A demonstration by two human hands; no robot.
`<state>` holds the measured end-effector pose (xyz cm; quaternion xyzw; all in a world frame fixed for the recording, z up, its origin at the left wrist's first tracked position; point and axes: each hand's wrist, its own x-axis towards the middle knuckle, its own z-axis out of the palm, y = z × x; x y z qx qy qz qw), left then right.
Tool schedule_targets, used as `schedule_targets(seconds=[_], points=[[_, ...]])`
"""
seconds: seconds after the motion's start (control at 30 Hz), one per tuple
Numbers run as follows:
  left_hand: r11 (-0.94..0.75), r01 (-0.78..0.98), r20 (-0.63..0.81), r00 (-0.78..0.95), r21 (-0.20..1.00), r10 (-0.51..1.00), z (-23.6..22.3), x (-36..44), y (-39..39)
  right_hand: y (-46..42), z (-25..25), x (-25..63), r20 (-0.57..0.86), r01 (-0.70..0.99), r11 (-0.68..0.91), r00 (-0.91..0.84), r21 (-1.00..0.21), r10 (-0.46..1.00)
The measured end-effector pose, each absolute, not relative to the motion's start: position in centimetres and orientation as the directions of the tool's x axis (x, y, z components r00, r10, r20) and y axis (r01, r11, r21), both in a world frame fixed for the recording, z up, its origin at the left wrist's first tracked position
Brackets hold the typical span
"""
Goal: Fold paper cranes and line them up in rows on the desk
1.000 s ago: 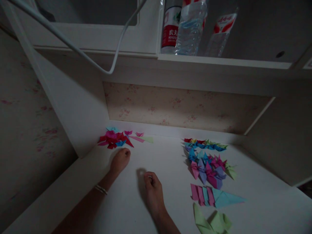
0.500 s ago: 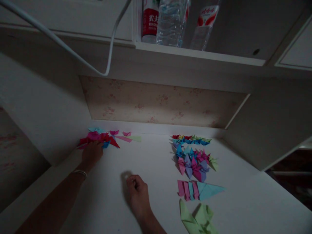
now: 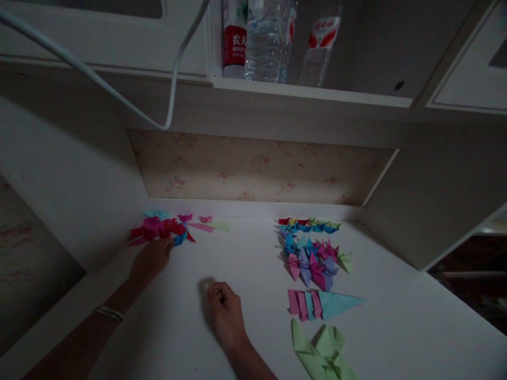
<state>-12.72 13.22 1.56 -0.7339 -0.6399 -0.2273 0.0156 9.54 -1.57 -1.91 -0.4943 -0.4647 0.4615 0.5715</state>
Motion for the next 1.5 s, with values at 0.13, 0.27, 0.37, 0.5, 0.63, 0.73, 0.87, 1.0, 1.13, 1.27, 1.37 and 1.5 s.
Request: schedule_targets(seconds=[0.13,0.27,0.37,0.5,0.63,0.73,0.87,1.0,1.13,1.27,1.37,1.5], points=[[-0.255,0.814,0.269,0.127,0.521,0.955,1.4,-10.4,10.1,-1.3,-2.1,9.6,0.070,-0.205,0.107,0.179,-0.973,0.981],[-0.215,0.506,0.193,0.096,0.835,0.977,0.9,-7.2,6.3,-1.0,-2.4,9.7,-0.033,-0.418,0.048,0.185,-0.907,0.982],[-0.147,0.332,0.118,0.107,0.932,0.987,0.6,-4.8,3.9,-0.9,-2.2,10.0,-0.094,-0.540,0.011,0.167,-0.842,0.982],[-0.096,0.197,0.058,0.191,0.976,0.980,0.5,-2.8,2.1,-1.0,-1.8,10.4,-0.096,-0.599,0.025,0.169,-0.801,0.981],[-0.077,0.120,0.061,0.133,0.990,0.989,0.3,-2.5,1.8,-0.9,-1.9,10.7,-0.108,-0.603,0.020,0.175,-0.798,0.979],[-0.063,0.050,0.061,0.046,0.997,0.997,0.2,-2.7,1.8,-0.9,-2.1,10.7,-0.109,-0.565,0.026,0.204,-0.824,0.973],[-0.047,0.055,0.048,-0.005,0.997,0.999,0.4,-2.6,1.7,-0.9,-2.2,10.6,-0.100,-0.537,0.043,0.233,-0.842,0.967],[-0.059,0.069,0.058,0.010,0.996,0.998,0.4,-2.5,1.6,-0.9,-2.1,10.6,-0.106,-0.561,0.045,0.234,-0.826,0.966],[-0.065,0.103,0.063,0.016,0.993,0.998,0.2,-2.7,1.6,-0.8,-2.2,10.5,-0.088,-0.565,0.065,0.239,-0.823,0.967],[-0.061,0.160,0.059,0.016,0.985,0.998,0.4,-2.8,1.6,-0.7,-2.3,10.4,-0.075,-0.559,0.076,0.243,-0.826,0.967],[-0.049,0.184,0.050,0.001,0.982,0.999,0.4,-2.7,1.5,-0.7,-2.4,10.4,-0.081,-0.568,0.080,0.252,-0.819,0.964],[-0.056,0.171,0.060,-0.017,0.984,0.998,0.2,-2.6,1.6,-0.7,-2.3,10.4,-0.064,-0.526,0.088,0.264,-0.846,0.962]])
